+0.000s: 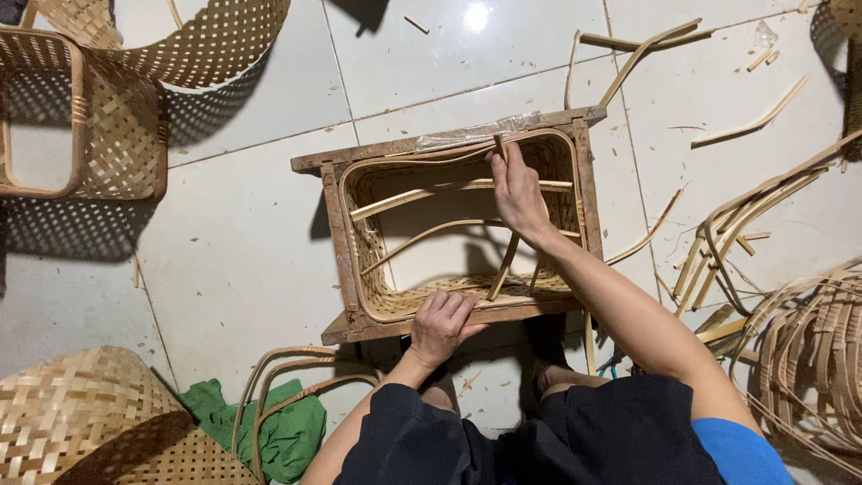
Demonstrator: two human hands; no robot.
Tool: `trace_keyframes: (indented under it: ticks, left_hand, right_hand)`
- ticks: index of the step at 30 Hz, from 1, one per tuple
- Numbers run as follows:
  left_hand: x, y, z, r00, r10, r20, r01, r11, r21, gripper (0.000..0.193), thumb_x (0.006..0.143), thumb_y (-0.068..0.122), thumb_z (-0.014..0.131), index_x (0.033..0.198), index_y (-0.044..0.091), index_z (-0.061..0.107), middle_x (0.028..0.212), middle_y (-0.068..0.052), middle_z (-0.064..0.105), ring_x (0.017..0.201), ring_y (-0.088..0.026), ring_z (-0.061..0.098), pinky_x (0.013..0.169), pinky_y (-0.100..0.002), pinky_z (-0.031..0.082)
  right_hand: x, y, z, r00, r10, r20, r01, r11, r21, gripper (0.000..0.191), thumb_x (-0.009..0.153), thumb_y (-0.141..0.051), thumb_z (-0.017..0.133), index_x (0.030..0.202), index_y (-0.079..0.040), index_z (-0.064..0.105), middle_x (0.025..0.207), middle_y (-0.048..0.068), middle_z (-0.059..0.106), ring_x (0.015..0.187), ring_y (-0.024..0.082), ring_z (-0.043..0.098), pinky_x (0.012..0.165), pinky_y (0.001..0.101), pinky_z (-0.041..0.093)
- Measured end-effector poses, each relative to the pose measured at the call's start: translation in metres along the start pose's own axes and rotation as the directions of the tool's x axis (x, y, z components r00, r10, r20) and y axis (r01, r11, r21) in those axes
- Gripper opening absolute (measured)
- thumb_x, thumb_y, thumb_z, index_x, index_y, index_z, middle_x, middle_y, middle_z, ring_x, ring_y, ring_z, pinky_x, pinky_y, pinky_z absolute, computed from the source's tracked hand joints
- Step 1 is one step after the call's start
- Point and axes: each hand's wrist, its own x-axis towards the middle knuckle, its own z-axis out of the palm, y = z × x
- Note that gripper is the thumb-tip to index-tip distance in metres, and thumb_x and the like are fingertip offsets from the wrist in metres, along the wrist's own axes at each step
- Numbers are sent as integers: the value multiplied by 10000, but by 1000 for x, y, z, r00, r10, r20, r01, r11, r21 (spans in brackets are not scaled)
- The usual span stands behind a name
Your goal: The person sits on the floor and weaves a rectangular basket using thin wooden strips. They insert strips into a wooden mold, bend and tuck them into place, and use a hammer to secure the strips. The person occasionally adjusts the basket and continues weaving.
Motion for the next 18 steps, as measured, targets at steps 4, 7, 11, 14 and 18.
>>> trace_keyframes:
  ticks: [4,7,11,14,18]
  left_hand:
    - [2,8,-9,1000,-3,15,3,1000,11,584,854,594,642,1120,79,715,911,-33,610,902,-225,579,855,-376,531]
    - [27,4,-19,998,36,-50,-40,996,-82,599,816,617,661,974,40,674,934,-104,643,897,-282,599,797,-402,528]
    - [120,-45,-17,970,-78,-232,53,992,-114,474,897,514,700,1123,100,649,1233,-231,680,1174,-392,646,1020,-534,523]
    - [186,-94,-9,954,-9,-300,30,997,65,476,847,314,744,1224,39,652,1370,-184,631,1312,-444,566,1131,-584,440]
    - [214,-114,-3,976,-85,-199,95,995,41,280,929,262,764,1169,129,709,1336,-50,682,1310,-354,598,1156,-591,410]
  right_hand:
    - [-2,-4,0,998,-29,47,33,997,-75,340,1137,-287,325,1139,6,498,677,62,592,389,155,402,301,315,355]
    - [-2,-9,-5,996,60,73,-42,973,-229,255,1093,-196,374,1133,36,474,585,123,591,411,206,559,321,344,438]
    - [-1,-14,-8,988,-148,54,157,946,-285,185,1080,-110,442,1053,71,465,584,193,587,494,364,612,409,472,463]
    - [-1,-15,-7,994,-50,101,76,958,-276,159,1066,-66,427,1036,87,458,570,201,602,471,370,635,392,493,490]
    - [-1,-12,-8,973,-226,44,227,907,-356,110,1017,-23,466,998,85,459,615,222,615,556,378,656,471,454,525]
